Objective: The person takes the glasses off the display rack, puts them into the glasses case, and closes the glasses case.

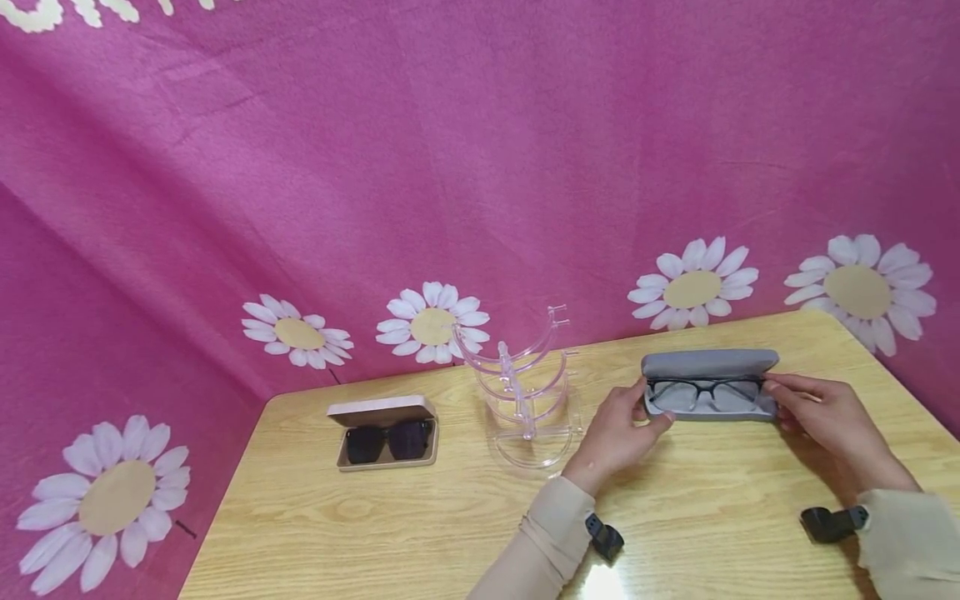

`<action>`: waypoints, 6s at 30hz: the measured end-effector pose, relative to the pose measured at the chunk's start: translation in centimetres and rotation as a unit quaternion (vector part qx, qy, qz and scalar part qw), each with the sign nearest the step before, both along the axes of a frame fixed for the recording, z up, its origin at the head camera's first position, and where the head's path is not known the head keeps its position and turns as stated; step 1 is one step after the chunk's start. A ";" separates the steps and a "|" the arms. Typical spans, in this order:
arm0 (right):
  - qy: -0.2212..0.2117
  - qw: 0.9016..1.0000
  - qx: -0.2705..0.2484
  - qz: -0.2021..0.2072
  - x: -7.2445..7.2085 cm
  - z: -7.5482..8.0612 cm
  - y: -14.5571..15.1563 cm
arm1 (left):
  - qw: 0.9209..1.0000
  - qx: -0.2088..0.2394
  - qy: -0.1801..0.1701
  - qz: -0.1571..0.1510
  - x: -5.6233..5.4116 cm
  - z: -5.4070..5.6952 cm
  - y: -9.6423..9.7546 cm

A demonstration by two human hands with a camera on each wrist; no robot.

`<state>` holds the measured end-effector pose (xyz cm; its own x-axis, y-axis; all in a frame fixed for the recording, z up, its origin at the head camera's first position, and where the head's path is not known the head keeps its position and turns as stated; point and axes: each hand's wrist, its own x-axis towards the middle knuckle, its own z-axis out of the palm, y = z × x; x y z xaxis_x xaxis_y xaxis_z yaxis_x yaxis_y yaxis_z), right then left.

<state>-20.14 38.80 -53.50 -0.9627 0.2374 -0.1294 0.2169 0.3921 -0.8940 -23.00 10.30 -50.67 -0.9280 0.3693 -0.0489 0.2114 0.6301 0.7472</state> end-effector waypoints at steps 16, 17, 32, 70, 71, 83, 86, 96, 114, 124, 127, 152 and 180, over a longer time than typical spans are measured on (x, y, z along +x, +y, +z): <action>-0.015 0.998 -0.055 0.006 -0.3 -0.1 0.4 | 1.000 0.001 0.009 0.001 -0.2 0.0 0.2; -0.016 0.999 -0.045 0.004 -0.3 -0.1 0.4 | 1.000 0.004 0.009 0.000 -0.3 0.0 0.3; 0.006 0.997 -0.072 -0.008 0.0 -0.3 0.6 | 1.000 -0.020 0.014 -0.010 -0.4 0.1 0.0; -0.068 0.993 0.066 0.063 -0.5 1.0 0.5 | 0.996 -0.085 0.008 -0.037 -1.1 0.5 0.1; -0.068 0.993 0.067 0.064 -0.5 1.0 0.4 | 0.996 -0.086 0.009 -0.038 -1.1 0.5 0.1; -0.008 0.997 0.013 0.079 0.4 0.7 1.0 | 0.995 -0.090 -0.012 -0.047 -1.1 0.4 0.4; 0.003 0.997 -0.005 0.080 0.7 0.6 1.2 | 0.995 -0.085 -0.015 -0.050 -1.1 0.3 0.4; -0.061 0.996 -0.029 0.052 -0.1 0.3 1.2 | 0.994 -0.101 0.003 -0.044 -1.1 0.3 0.7; 0.040 0.998 -0.035 -0.013 -0.5 1.0 1.1 | 0.995 0.058 -0.087 -0.003 -2.1 0.4 -0.1; -0.043 0.998 0.049 -0.001 -1.0 2.9 0.1 | 0.994 0.068 -0.084 0.005 -2.4 0.6 -0.2; -0.071 0.996 0.051 0.000 -1.1 3.4 0.4 | 0.991 0.082 -0.102 0.012 -2.5 0.9 -0.3; -0.073 0.969 -0.222 0.082 -0.8 1.9 3.4 | 0.967 0.201 -0.155 0.022 -2.1 0.6 -1.1; 0.000 0.986 -0.158 0.052 -0.2 -0.7 3.3 | 0.989 0.038 -0.122 -0.068 -1.4 1.5 -1.8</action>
